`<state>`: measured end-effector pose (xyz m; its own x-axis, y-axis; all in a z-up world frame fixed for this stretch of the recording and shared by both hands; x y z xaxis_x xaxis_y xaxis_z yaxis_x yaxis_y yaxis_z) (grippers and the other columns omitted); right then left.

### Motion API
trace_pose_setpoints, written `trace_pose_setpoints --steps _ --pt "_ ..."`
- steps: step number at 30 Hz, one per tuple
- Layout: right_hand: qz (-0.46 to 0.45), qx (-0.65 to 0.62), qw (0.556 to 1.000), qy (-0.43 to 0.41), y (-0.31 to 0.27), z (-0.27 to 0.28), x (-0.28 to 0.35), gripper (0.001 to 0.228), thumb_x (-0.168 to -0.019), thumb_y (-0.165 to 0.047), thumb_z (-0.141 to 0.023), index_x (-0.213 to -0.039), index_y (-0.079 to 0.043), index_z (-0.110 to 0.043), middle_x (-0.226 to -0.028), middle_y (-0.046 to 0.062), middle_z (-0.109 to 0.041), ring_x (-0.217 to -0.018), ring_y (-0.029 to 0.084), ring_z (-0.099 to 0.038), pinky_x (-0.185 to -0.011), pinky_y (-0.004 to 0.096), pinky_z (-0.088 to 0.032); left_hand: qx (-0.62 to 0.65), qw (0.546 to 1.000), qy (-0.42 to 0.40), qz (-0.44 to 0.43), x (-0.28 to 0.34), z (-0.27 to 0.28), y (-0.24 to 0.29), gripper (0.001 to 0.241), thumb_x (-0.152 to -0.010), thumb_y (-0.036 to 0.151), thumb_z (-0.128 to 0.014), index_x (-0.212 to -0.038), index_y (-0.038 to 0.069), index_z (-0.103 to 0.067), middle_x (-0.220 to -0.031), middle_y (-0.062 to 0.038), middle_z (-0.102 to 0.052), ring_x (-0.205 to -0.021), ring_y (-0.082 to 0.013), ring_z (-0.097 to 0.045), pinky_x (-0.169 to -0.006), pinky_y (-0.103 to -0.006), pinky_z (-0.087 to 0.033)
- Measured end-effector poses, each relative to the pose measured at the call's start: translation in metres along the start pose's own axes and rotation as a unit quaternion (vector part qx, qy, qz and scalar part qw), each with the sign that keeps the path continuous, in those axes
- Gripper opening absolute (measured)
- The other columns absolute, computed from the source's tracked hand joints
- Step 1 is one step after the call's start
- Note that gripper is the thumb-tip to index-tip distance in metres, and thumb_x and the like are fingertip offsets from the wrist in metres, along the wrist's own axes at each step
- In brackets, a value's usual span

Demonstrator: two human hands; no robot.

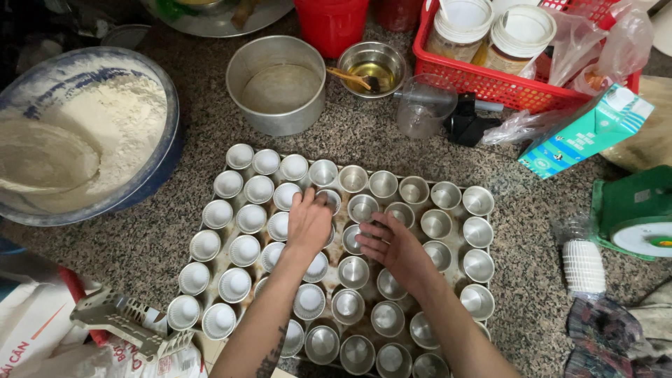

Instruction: Placing paper liners into small metal cupcake or tart molds on a baking tray.

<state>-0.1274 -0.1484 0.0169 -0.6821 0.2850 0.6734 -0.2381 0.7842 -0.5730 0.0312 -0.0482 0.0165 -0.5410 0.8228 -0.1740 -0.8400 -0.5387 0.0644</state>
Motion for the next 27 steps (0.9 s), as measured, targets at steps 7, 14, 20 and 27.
trace_pose_setpoints --steps 7,14,20,27 --pt "0.025 0.006 1.0 -0.005 -0.005 0.0 0.007 0.066 -0.099 -0.048 -0.05 -0.151 -0.007 -0.042 -0.141 0.023 -0.059 -0.124 0.04 -0.062 -0.107 0.053 -0.048 -0.01 1.0 0.008 -0.005 -0.002 -0.001 -0.001 0.02 -0.084 0.012 -0.061 -0.086 0.022 -0.078 -0.093 -0.001 -0.071 -0.101 -0.0233 -0.054 -0.088 -0.041 -0.037" --pt "0.109 0.028 0.991 0.073 -0.041 0.055 0.034 0.051 -0.102 -0.035 -0.053 -0.145 -0.006 -0.053 -0.127 0.019 -0.065 -0.109 0.035 -0.067 -0.098 0.051 -0.053 0.061 0.998 -0.001 0.032 0.023 0.073 -0.002 0.027 -0.081 0.013 -0.067 -0.105 0.023 -0.077 -0.104 0.005 -0.07 -0.105 -0.0198 -0.053 -0.091 -0.0376 -0.039" --pt "0.279 0.138 0.908 0.281 -0.079 0.195 0.071 0.043 -0.102 -0.035 -0.065 -0.134 -0.007 -0.06 -0.116 0.015 -0.068 -0.109 0.031 -0.066 -0.095 0.047 -0.052 0.116 0.988 0.015 0.1 0.053 0.088 0.005 0.029 -0.085 0.02 -0.063 -0.108 0.031 -0.078 -0.114 0.009 -0.072 -0.109 -0.0189 -0.057 -0.091 -0.0384 -0.04" --pt "0.269 0.47 0.645 0.54 -0.125 0.368 0.097 0.06 -0.084 -0.051 -0.079 -0.131 -0.017 -0.063 -0.119 0.017 -0.065 -0.113 0.039 -0.062 -0.096 0.052 -0.051 0.198 0.969 0.042 0.142 0.077 0.09 0.054 0.029 -0.091 0.022 -0.058 -0.111 0.031 -0.077 -0.119 0.009 -0.072 -0.11 -0.0199 -0.058 -0.095 -0.0393 -0.038"
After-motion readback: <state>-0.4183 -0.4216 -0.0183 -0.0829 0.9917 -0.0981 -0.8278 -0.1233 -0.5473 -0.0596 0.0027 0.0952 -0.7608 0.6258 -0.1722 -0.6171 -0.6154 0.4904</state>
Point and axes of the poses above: each hand's wrist, its own x-axis away from the middle knuckle, its own z-axis out of the back of the hand, y = z × x, the point moved 6 cm from there along -x, towards the middle knuckle
